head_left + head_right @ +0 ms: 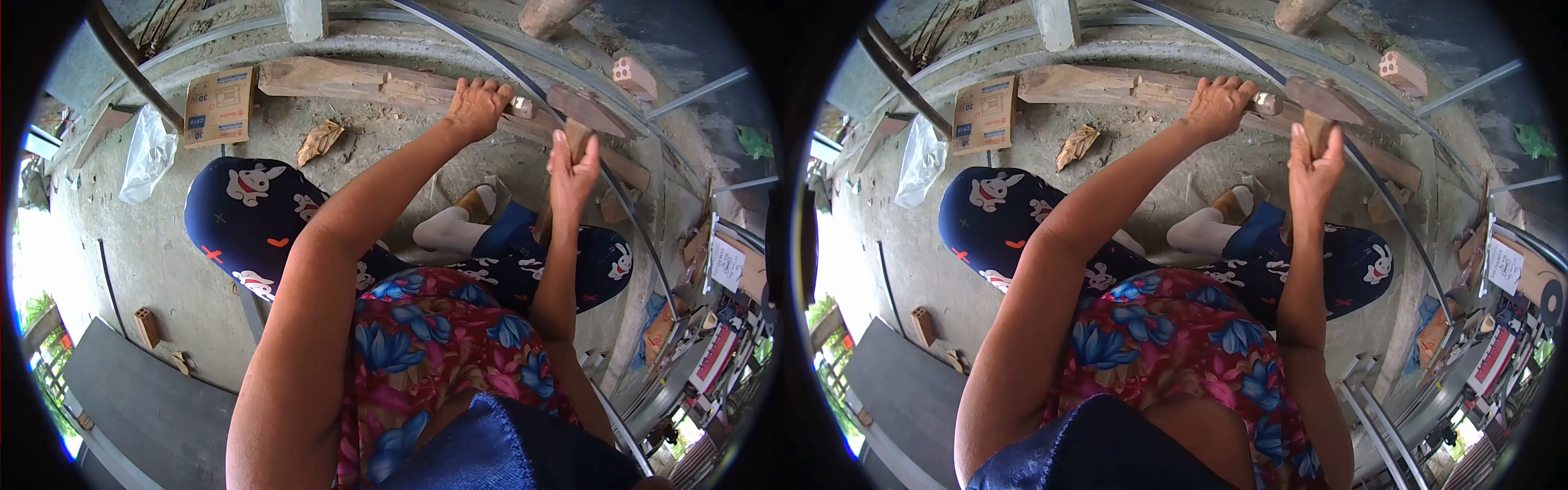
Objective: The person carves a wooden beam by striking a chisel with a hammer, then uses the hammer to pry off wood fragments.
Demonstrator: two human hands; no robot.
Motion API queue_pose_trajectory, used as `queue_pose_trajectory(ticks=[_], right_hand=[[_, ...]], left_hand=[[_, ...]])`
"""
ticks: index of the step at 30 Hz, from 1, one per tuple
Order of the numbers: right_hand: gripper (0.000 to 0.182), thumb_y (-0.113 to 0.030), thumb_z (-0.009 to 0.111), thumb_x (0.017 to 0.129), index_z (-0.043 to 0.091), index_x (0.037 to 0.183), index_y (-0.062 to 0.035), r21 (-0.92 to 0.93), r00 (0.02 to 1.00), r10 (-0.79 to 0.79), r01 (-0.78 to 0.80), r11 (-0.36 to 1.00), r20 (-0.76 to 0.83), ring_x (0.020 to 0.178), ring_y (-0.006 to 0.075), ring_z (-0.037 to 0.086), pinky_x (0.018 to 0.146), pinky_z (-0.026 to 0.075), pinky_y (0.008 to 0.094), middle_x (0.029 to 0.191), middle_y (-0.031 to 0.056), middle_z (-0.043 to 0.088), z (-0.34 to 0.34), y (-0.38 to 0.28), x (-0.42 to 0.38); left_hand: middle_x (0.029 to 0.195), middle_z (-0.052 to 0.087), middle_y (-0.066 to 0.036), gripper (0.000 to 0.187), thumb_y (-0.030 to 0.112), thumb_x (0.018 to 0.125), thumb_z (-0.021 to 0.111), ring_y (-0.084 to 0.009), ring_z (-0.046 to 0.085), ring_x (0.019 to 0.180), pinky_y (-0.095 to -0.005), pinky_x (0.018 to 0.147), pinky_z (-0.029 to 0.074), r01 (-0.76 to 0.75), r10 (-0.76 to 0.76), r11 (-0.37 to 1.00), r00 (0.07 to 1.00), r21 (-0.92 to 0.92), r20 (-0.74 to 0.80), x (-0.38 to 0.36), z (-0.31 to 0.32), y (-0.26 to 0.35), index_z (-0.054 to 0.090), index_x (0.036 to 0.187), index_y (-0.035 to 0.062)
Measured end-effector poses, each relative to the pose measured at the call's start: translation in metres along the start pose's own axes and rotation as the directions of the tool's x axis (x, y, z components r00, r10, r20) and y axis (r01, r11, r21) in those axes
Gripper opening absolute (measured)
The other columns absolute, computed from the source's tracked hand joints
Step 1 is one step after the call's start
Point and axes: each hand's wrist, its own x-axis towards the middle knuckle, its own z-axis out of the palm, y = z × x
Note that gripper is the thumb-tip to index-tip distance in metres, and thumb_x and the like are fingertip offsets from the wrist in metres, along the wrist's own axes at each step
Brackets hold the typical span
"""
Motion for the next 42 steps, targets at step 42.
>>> queue_pose_trajectory(ticks=[42], right_hand=[[0.016, -0.013, 0.064, 0.088, 0.052, 0.093, -0.0034, 0.199, 0.996, 0.055, -0.067, 0.978, 0.064, 0.051, 0.0045, 0.045, 0.044, 0.037, 0.0199, 0.067, -0.0009, 0.052, 0.012, 0.002, -0.006]], left_hand=[[0.11, 0.059, -0.014, 0.033, 0.006, 0.078, 0.054, -0.0339, 0.055, 0.107, -0.0496, 0.088, 0.043, 0.094, -0.086, 0.992, 0.992, -0.087, 0.087, -0.004, -0.017, -0.009, 0.054, 0.111, 0.012]])
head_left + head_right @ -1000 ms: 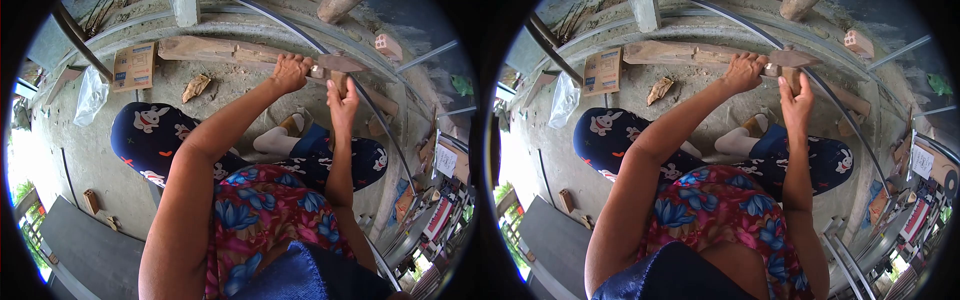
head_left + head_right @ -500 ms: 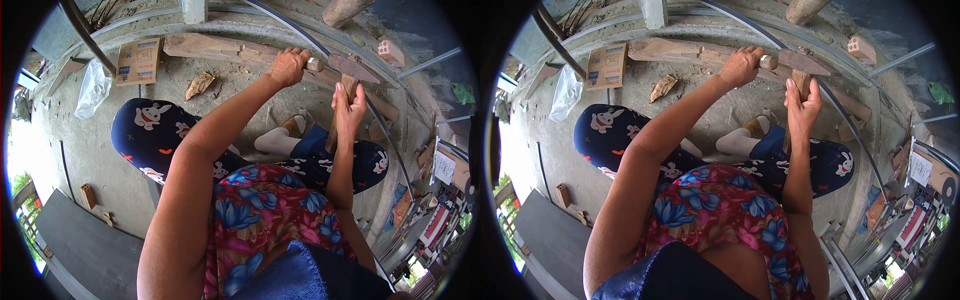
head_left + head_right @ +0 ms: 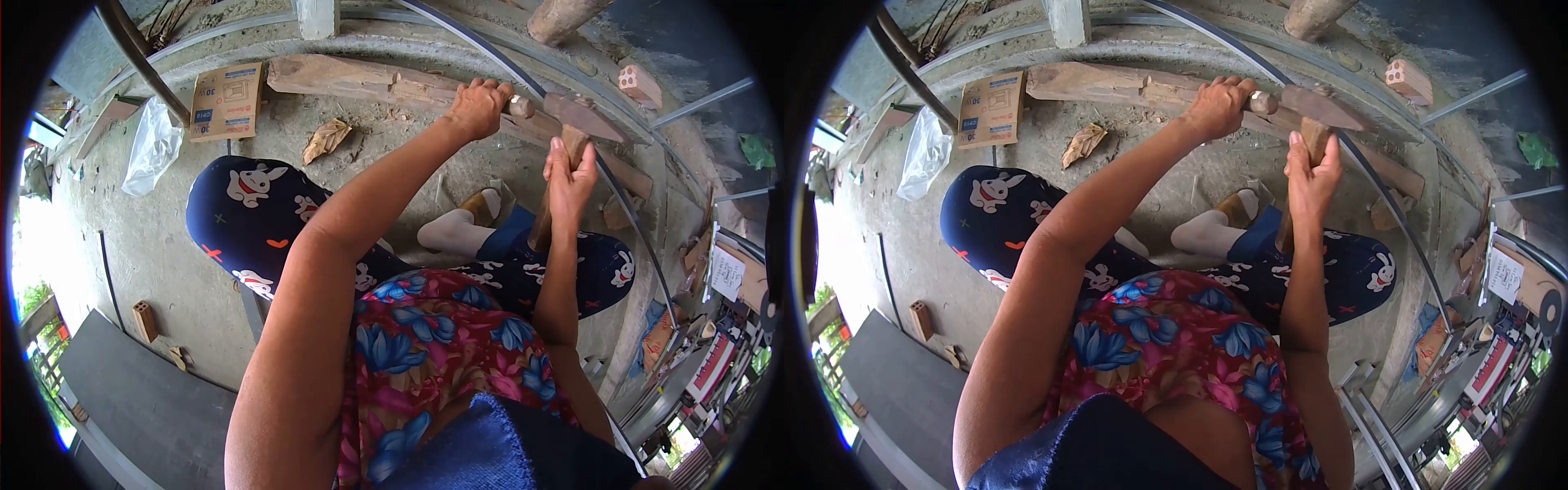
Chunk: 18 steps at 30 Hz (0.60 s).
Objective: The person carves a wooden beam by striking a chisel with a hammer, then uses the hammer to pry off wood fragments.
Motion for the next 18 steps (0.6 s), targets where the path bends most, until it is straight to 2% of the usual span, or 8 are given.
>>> queue_pose_trajectory(ticks=[1, 3, 4, 7, 11, 14, 17, 18], right_hand=[[0.017, -0.014, 0.064, 0.089, 0.05, 0.092, -0.0038, 0.05, 1.0, 0.012, -0.012, 0.999, 0.009, 0.05, 0.0045, 0.045, 0.044, 0.037, 0.0203, 0.066, -0.0009, 0.051, -0.001, -0.001, 0.001], [0.018, -0.015, 0.064, 0.089, 0.049, 0.091, -0.0048, -0.064, 0.994, 0.101, -0.1, 0.993, 0.027, 0.049, 0.0047, 0.044, 0.043, 0.037, 0.0205, 0.063, -0.0014, 0.048, 0.004, 0.0, 0.004], [0.019, -0.016, 0.063, 0.09, 0.049, 0.094, -0.0049, -0.049, 0.979, 0.189, -0.186, 0.981, 0.07, 0.048, 0.0056, 0.045, 0.043, 0.037, 0.0206, 0.062, -0.001, 0.048, 0.003, 0.006, 0.005], [0.02, -0.017, 0.063, 0.09, 0.049, 0.096, -0.0045, -0.036, 0.963, 0.26, -0.258, 0.966, 0.073, 0.048, 0.0061, 0.046, 0.042, 0.038, 0.0208, 0.062, -0.0006, 0.049, -0.002, 0.0, 0.005], [0.02, -0.018, 0.063, 0.09, 0.049, 0.098, -0.0043, 0.123, 0.986, 0.156, -0.149, 0.981, -0.049, 0.049, 0.0058, 0.049, 0.043, 0.039, 0.0204, 0.065, 0.0002, 0.053, 0.001, 0.001, -0.005], [0.019, -0.018, 0.062, 0.091, 0.05, 0.098, -0.0052, 0.093, 0.962, 0.235, -0.224, 0.97, -0.137, 0.05, 0.0062, 0.051, 0.043, 0.04, 0.0205, 0.069, 0.0014, 0.057, 0.01, 0.003, -0.011], [0.019, -0.018, 0.062, 0.091, 0.049, 0.099, -0.0064, -0.009, 0.963, 0.261, -0.262, 0.965, -0.065, 0.05, 0.0056, 0.05, 0.042, 0.039, 0.0201, 0.069, 0.0009, 0.058, 0.003, 0.021, -0.012], [0.019, -0.019, 0.062, 0.091, 0.049, 0.099, -0.0064, 0.041, 0.963, 0.261, -0.259, 0.965, -0.065, 0.049, 0.0055, 0.049, 0.042, 0.039, 0.0201, 0.068, 0.0005, 0.056, -0.003, 0.022, -0.013]], left_hand=[[0.109, 0.059, -0.014, 0.034, 0.006, 0.078, 0.054, -0.0348, 0.055, 0.107, -0.0498, 0.088, 0.044, 0.003, -0.003, 1.0, 1.0, -0.002, -0.004, 0.001, 0.0, -0.001, 0.053, 0.111, 0.0118], [0.108, 0.059, -0.014, 0.034, 0.006, 0.077, 0.055, -0.0357, 0.054, 0.107, -0.05, 0.088, 0.044, 0.003, -0.003, 1.0, 1.0, -0.001, 0.006, 0.003, 0.0, 0.001, 0.053, 0.111, 0.0114], [0.108, 0.059, -0.014, 0.035, 0.005, 0.077, 0.055, -0.0355, 0.054, 0.107, -0.0501, 0.088, 0.044, 0.002, -0.002, 1.0, 1.0, 0.002, 0.02, 0.003, 0.001, 0.002, 0.053, 0.111, 0.0112], [0.108, 0.059, -0.014, 0.035, 0.005, 0.076, 0.057, -0.0347, 0.054, 0.108, -0.0502, 0.087, 0.044, -0.007, 0.006, 1.0, 1.0, 0.013, 0.029, 0.005, 0.004, 0.004, 0.053, 0.11, 0.0113], [0.108, 0.059, -0.014, 0.035, 0.006, 0.076, 0.057, -0.0347, 0.054, 0.107, -0.0505, 0.086, 0.044, -0.002, 0.001, 1.0, 0.999, 0.03, 0.033, 0.005, 0.004, 0.007, 0.054, 0.11, 0.0126], [0.108, 0.059, -0.013, 0.035, 0.006, 0.077, 0.057, -0.0353, 0.054, 0.107, -0.0511, 0.086, 0.043, -0.008, 0.007, 0.999, 1.0, 0.038, 0.011, 0.007, 0.005, 0.006, 0.054, 0.111, 0.0133], [0.108, 0.059, -0.013, 0.034, 0.007, 0.078, 0.056, -0.0357, 0.054, 0.107, -0.0522, 0.085, 0.043, -0.063, 0.063, 0.997, 0.998, 0.048, 0.013, 0.006, 0.011, 0.007, 0.053, 0.111, 0.0132], [0.108, 0.059, -0.013, 0.034, 0.008, 0.078, 0.056, -0.0356, 0.054, 0.107, -0.0523, 0.085, 0.043, -0.073, 0.071, 0.995, 0.997, 0.064, 0.027, 0.006, 0.012, 0.008, 0.053, 0.111, 0.0131]])
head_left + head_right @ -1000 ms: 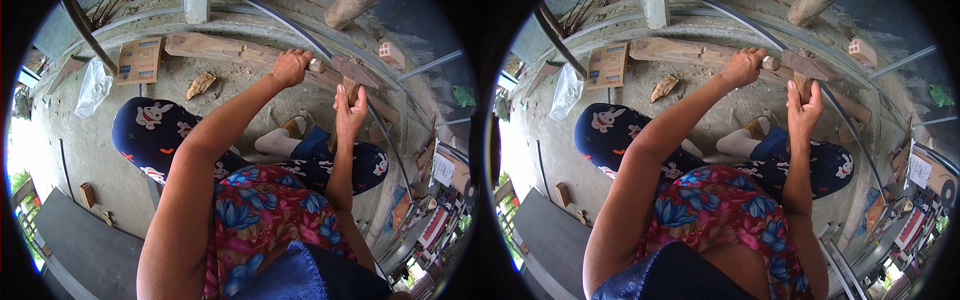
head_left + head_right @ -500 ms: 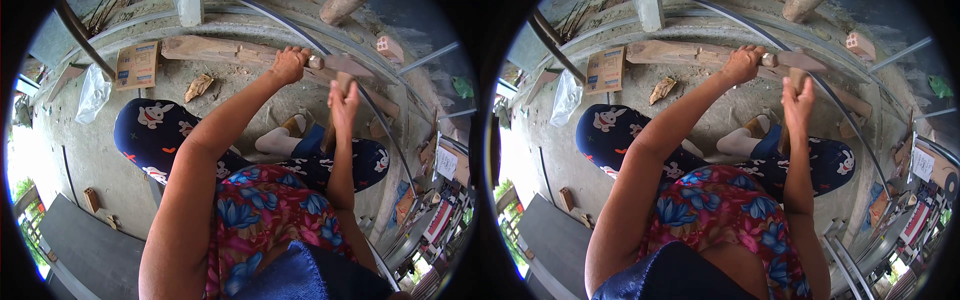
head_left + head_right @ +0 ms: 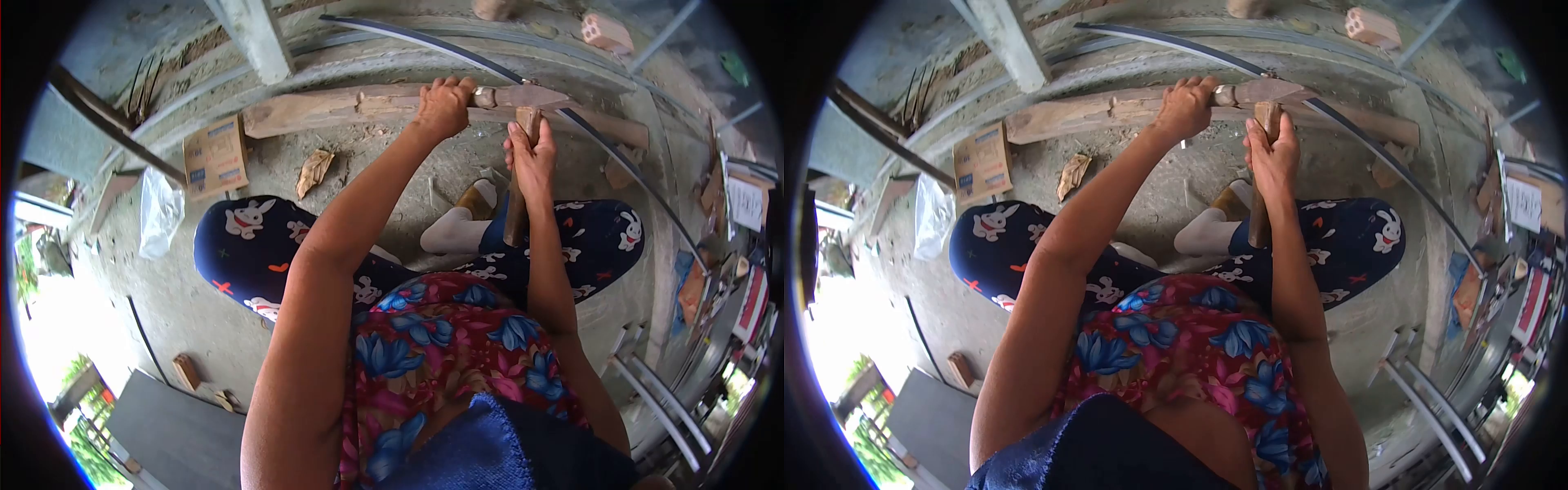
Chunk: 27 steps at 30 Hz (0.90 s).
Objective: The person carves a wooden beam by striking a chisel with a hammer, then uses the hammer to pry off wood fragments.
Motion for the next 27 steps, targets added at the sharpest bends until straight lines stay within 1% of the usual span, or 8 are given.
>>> queue_pose_trajectory(ticks=[2, 6, 9, 10, 13, 21, 25, 27], right_hand=[[0.019, -0.019, 0.061, 0.091, 0.049, 0.098, -0.0062, 0.098, 1.0, 0.003, -0.005, 0.995, 0.019, 0.048, 0.0053, 0.048, 0.041, 0.038, 0.0201, 0.066, -0.0004, 0.054, -0.006, 0.001, -0.001], [0.019, -0.019, 0.06, 0.092, 0.048, 0.095, -0.0055, 0.28, 0.985, -0.131, 0.157, 0.947, -0.11, 0.046, 0.0058, 0.046, 0.04, 0.037, 0.0212, 0.064, -0.0007, 0.051, -0.011, -0.01, -0.002], [0.02, -0.02, 0.06, 0.092, 0.047, 0.095, -0.0048, 0.228, 0.998, -0.05, 0.057, 0.972, -0.036, 0.045, 0.0063, 0.046, 0.039, 0.037, 0.0216, 0.063, -0.0003, 0.051, -0.009, 0.003, -0.002], [0.02, -0.02, 0.06, 0.092, 0.048, 0.095, -0.0046, 0.151, 0.997, 0.064, -0.071, 0.986, 0.051, 0.044, 0.0069, 0.046, 0.039, 0.037, 0.0221, 0.062, -0.0002, 0.051, -0.008, 0.006, -0.003], [0.02, -0.02, 0.06, 0.091, 0.049, 0.095, -0.0047, 0.246, 0.993, 0.054, -0.078, 0.966, 0.104, 0.043, 0.007, 0.046, 0.038, 0.037, 0.0224, 0.061, -0.0004, 0.05, 0.0, 0.021, -0.004], [0.017, -0.018, 0.059, 0.092, 0.048, 0.093, -0.005, 0.29, 0.99, -0.118, 0.136, 0.947, -0.077, 0.045, 0.0058, 0.046, 0.04, 0.036, 0.0216, 0.062, -0.0008, 0.05, -0.015, -0.009, -0.007], [0.017, -0.018, 0.06, 0.092, 0.048, 0.091, -0.005, 0.233, 0.999, 0.022, -0.031, 0.972, 0.044, 0.044, 0.0059, 0.045, 0.039, 0.036, 0.0223, 0.06, -0.0012, 0.049, -0.009, 0.009, -0.004], [0.018, -0.018, 0.06, 0.092, 0.048, 0.093, -0.0045, 0.208, 0.997, 0.036, -0.05, 0.977, 0.067, 0.045, 0.0056, 0.045, 0.04, 0.036, 0.0225, 0.059, -0.0017, 0.049, -0.007, 0.012, -0.008]], left_hand=[[0.108, 0.06, -0.013, 0.034, 0.008, 0.078, 0.056, -0.0351, 0.054, 0.107, -0.0526, 0.085, 0.043, 0.002, -0.002, 1.0, 1.0, 0.023, 0.01, 0.0, 0.003, 0.002, 0.053, 0.112, 0.0135], [0.106, 0.06, -0.013, 0.034, 0.009, 0.079, 0.055, -0.0354, 0.055, 0.106, -0.0526, 0.084, 0.043, -0.01, 0.011, 0.999, 1.0, 0.035, -0.019, 0.001, 0.008, 0.002, 0.053, 0.112, 0.0136], [0.105, 0.061, -0.013, 0.031, 0.008, 0.08, 0.054, -0.0358, 0.055, 0.106, -0.053, 0.083, 0.043, -0.019, 0.02, 0.998, 1.0, 0.062, -0.023, 0.0, 0.009, 0.001, 0.054, 0.111, 0.0133], [0.105, 0.061, -0.013, 0.03, 0.008, 0.08, 0.054, -0.036, 0.055, 0.105, -0.0532, 0.083, 0.043, -0.017, 0.018, 0.996, 1.0, 0.092, -0.011, -0.002, 0.009, 0.001, 0.055, 0.11, 0.0131], [0.106, 0.06, -0.014, 0.03, 0.007, 0.078, 0.054, -0.036, 0.055, 0.104, -0.054, 0.084, 0.041, -0.015, 0.013, 0.99, 1.0, 0.138, 0.016, -0.005, 0.01, -0.004, 0.055, 0.108, 0.0122], [0.104, 0.06, -0.014, 0.029, 0.006, 0.078, 0.054, -0.036, 0.055, 0.102, -0.0543, 0.083, 0.041, -0.026, 0.029, 0.997, 0.999, 0.078, -0.04, 0.001, 0.008, 0.003, 0.055, 0.107, 0.0115], [0.105, 0.06, -0.014, 0.029, 0.007, 0.079, 0.053, -0.0362, 0.055, 0.103, -0.0536, 0.083, 0.041, -0.061, 0.062, 0.995, 0.998, 0.079, -0.017, -0.006, 0.013, 0.003, 0.055, 0.107, 0.0114], [0.105, 0.06, -0.014, 0.03, 0.006, 0.079, 0.053, -0.0362, 0.055, 0.103, -0.053, 0.083, 0.041, -0.078, 0.078, 0.992, 0.997, 0.095, 0.002, -0.008, 0.015, 0.003, 0.055, 0.108, 0.0114]])
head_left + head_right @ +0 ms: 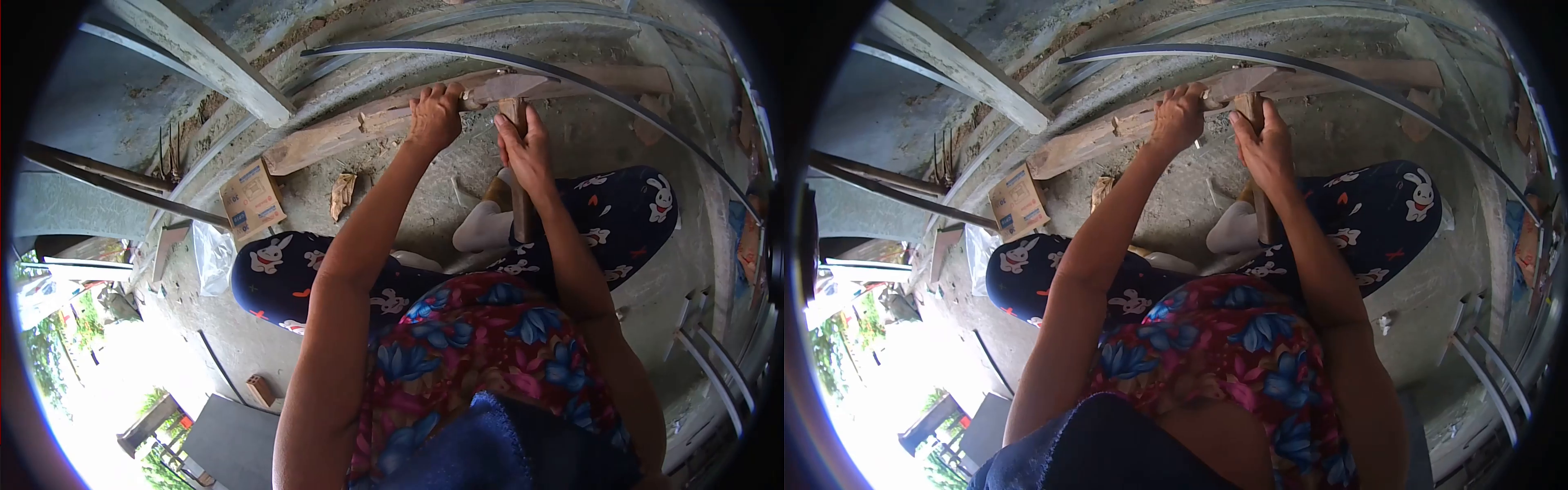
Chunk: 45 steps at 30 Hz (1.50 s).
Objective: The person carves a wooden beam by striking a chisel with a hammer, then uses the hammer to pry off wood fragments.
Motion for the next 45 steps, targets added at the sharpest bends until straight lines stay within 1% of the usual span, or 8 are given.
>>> queue_pose_trajectory(ticks=[7, 14, 18, 26, 32, 36, 41, 45], right_hand=[[0.019, -0.02, 0.06, 0.092, 0.049, 0.097, -0.0054, 0.098, 0.976, -0.165, 0.18, 0.979, -0.143, 0.046, 0.0044, 0.045, 0.04, 0.037, 0.0226, 0.06, -0.0019, 0.049, -0.006, -0.02, 0.001], [0.019, -0.02, 0.06, 0.092, 0.05, 0.098, -0.0042, 0.032, 1.0, -0.021, 0.021, 0.999, 0.002, 0.043, 0.0068, 0.045, 0.039, 0.037, 0.0235, 0.059, -0.0006, 0.05, -0.002, -0.001, -0.001], [0.021, -0.022, 0.06, 0.092, 0.049, 0.094, -0.0044, 0.067, 0.977, -0.176, 0.185, 0.98, -0.124, 0.045, 0.0062, 0.046, 0.04, 0.037, 0.0224, 0.06, -0.0005, 0.05, -0.004, -0.012, 0.0], [0.02, -0.022, 0.059, 0.093, 0.048, 0.095, -0.0052, 0.179, 0.998, 0.048, -0.04, 0.983, -0.042, 0.045, 0.007, 0.047, 0.038, 0.037, 0.0232, 0.062, -0.0005, 0.051, -0.005, 0.006, 0.003], [0.019, -0.021, 0.059, 0.092, 0.049, 0.096, -0.0057, 0.191, 0.971, -0.107, 0.149, 0.97, -0.213, 0.044, 0.0064, 0.046, 0.038, 0.037, 0.0232, 0.061, -0.0009, 0.05, -0.006, -0.006, 0.005], [0.019, -0.02, 0.06, 0.092, 0.048, 0.096, -0.0053, 0.127, 0.993, 0.074, -0.063, 0.99, -0.086, 0.044, 0.0064, 0.046, 0.038, 0.037, 0.0226, 0.061, -0.0006, 0.05, -0.003, 0.01, 0.004], [0.02, -0.022, 0.061, 0.091, 0.048, 0.094, -0.0059, 0.112, 0.979, -0.047, 0.07, 0.991, -0.199, 0.043, 0.0064, 0.046, 0.038, 0.037, 0.0223, 0.061, -0.0008, 0.05, -0.007, -0.009, 0.004], [0.02, -0.02, 0.06, 0.091, 0.049, 0.099, -0.0055, -0.049, 0.994, 0.048, -0.053, 0.997, -0.1, 0.043, 0.0071, 0.047, 0.037, 0.038, 0.0227, 0.06, -0.0006, 0.051, -0.003, 0.003, 0.006]], left_hand=[[0.106, 0.06, -0.014, 0.029, 0.007, 0.079, 0.054, -0.0353, 0.056, 0.102, -0.0515, 0.081, 0.042, -0.015, 0.014, 1.0, 0.999, -0.013, -0.036, 0.001, -0.001, 0.006, 0.055, 0.108, 0.0116], [0.104, 0.06, -0.014, 0.029, 0.008, 0.08, 0.054, -0.0346, 0.056, 0.1, -0.0513, 0.08, 0.042, -0.044, 0.044, 0.998, 0.999, 0.048, -0.002, -0.003, 0.007, 0.008, 0.055, 0.108, 0.0128], [0.102, 0.06, -0.014, 0.027, 0.011, 0.082, 0.057, -0.0369, 0.055, 0.104, -0.0533, 0.081, 0.044, 0.008, -0.008, 1.0, 1.0, 0.005, -0.013, 0.003, 0.003, 0.005, 0.056, 0.109, 0.0125], [0.103, 0.061, -0.013, 0.027, 0.007, 0.08, 0.054, -0.0345, 0.056, 0.102, -0.0514, 0.081, 0.041, -0.039, 0.039, 0.999, 0.999, 0.02, 0.001, 0.001, 0.007, 0.006, 0.057, 0.107, 0.0127], [0.104, 0.061, -0.013, 0.029, 0.011, 0.082, 0.057, -0.0354, 0.057, 0.102, -0.0516, 0.082, 0.043, 0.002, -0.001, 1.0, 1.0, 0.03, -0.016, 0.007, 0.004, 0.002, 0.056, 0.111, 0.0136], [0.105, 0.061, -0.014, 0.03, 0.008, 0.081, 0.056, -0.0353, 0.057, 0.103, -0.0516, 0.082, 0.042, -0.023, 0.022, 0.999, 0.999, 0.027, 0.026, 0.007, 0.006, 0.006, 0.056, 0.111, 0.013], [0.104, 0.061, -0.013, 0.029, 0.012, 0.083, 0.056, -0.0354, 0.057, 0.103, -0.0519, 0.081, 0.043, 0.004, -0.005, 0.999, 1.0, 0.046, 0.016, 0.009, 0.007, 0.002, 0.056, 0.112, 0.0147], [0.104, 0.061, -0.014, 0.028, 0.011, 0.083, 0.055, -0.0358, 0.057, 0.102, -0.0513, 0.082, 0.042, 0.0, -0.001, 1.0, 1.0, 0.023, 0.01, 0.007, 0.006, 0.006, 0.057, 0.11, 0.0146]])
